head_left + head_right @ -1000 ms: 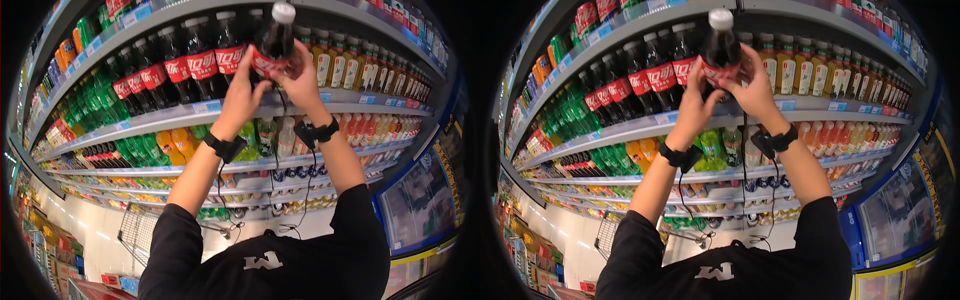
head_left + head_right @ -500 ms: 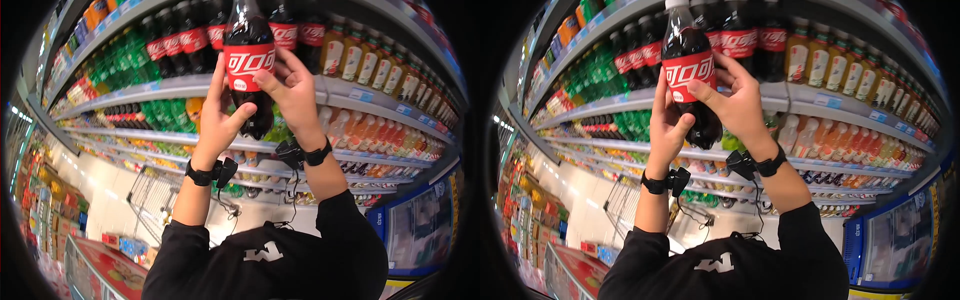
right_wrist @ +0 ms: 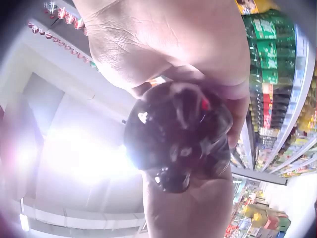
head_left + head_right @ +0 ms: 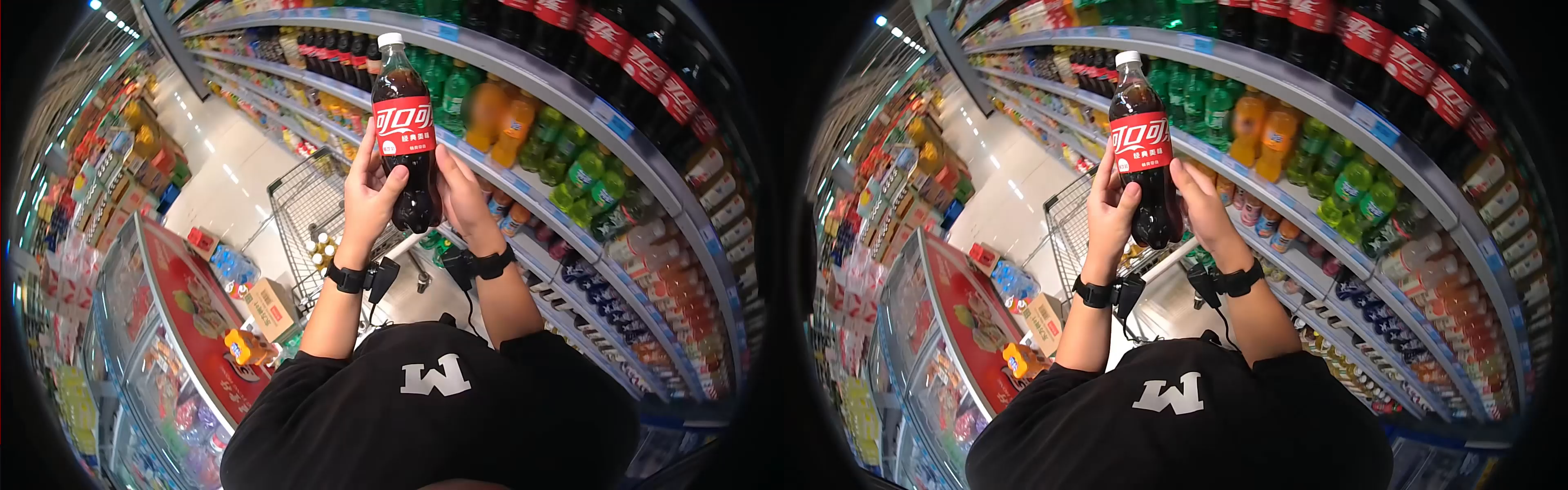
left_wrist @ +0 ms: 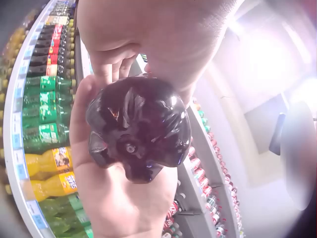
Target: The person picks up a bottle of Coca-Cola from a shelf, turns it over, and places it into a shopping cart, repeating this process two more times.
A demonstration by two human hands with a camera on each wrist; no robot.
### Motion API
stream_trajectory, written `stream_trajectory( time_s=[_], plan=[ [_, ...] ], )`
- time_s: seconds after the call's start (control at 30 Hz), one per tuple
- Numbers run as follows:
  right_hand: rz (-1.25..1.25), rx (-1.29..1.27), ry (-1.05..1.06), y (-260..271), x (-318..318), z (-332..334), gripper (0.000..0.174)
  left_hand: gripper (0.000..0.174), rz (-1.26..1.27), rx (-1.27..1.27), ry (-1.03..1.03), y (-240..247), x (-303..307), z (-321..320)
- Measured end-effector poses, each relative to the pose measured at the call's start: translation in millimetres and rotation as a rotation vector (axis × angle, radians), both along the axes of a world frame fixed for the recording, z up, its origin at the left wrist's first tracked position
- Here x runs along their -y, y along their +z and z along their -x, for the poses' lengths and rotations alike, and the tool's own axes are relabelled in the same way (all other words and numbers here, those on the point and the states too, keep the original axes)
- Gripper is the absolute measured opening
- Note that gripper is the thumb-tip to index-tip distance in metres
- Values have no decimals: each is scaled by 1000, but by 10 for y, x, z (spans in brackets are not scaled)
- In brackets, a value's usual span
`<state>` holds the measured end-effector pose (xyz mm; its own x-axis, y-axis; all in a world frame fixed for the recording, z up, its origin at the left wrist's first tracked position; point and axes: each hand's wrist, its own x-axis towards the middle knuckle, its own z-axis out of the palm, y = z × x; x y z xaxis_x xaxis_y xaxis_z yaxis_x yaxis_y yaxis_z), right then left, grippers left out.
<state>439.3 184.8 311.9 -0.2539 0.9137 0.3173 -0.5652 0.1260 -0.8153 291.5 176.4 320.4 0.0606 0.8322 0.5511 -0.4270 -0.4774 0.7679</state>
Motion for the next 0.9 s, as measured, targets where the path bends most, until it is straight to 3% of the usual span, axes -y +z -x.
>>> stream_trajectory(
  time_s=[0.1, 0.2, 0.43, 0.9],
  plan=[
    [65, -115, 133, 7, 72, 346, 41, 81, 28, 52, 76, -101, 65, 231],
    [34, -59, 128, -7, 51, 605, 41, 58, 85, 67, 137, -182, 72, 467],
    [39, -65, 146, -68, 120, 849, 47, 61, 126, 34, 182, -179, 236, 686],
    [41, -43, 7, -85, 178, 684, 39, 55, 124, 12, 117, -248, 199, 509]
  ],
)
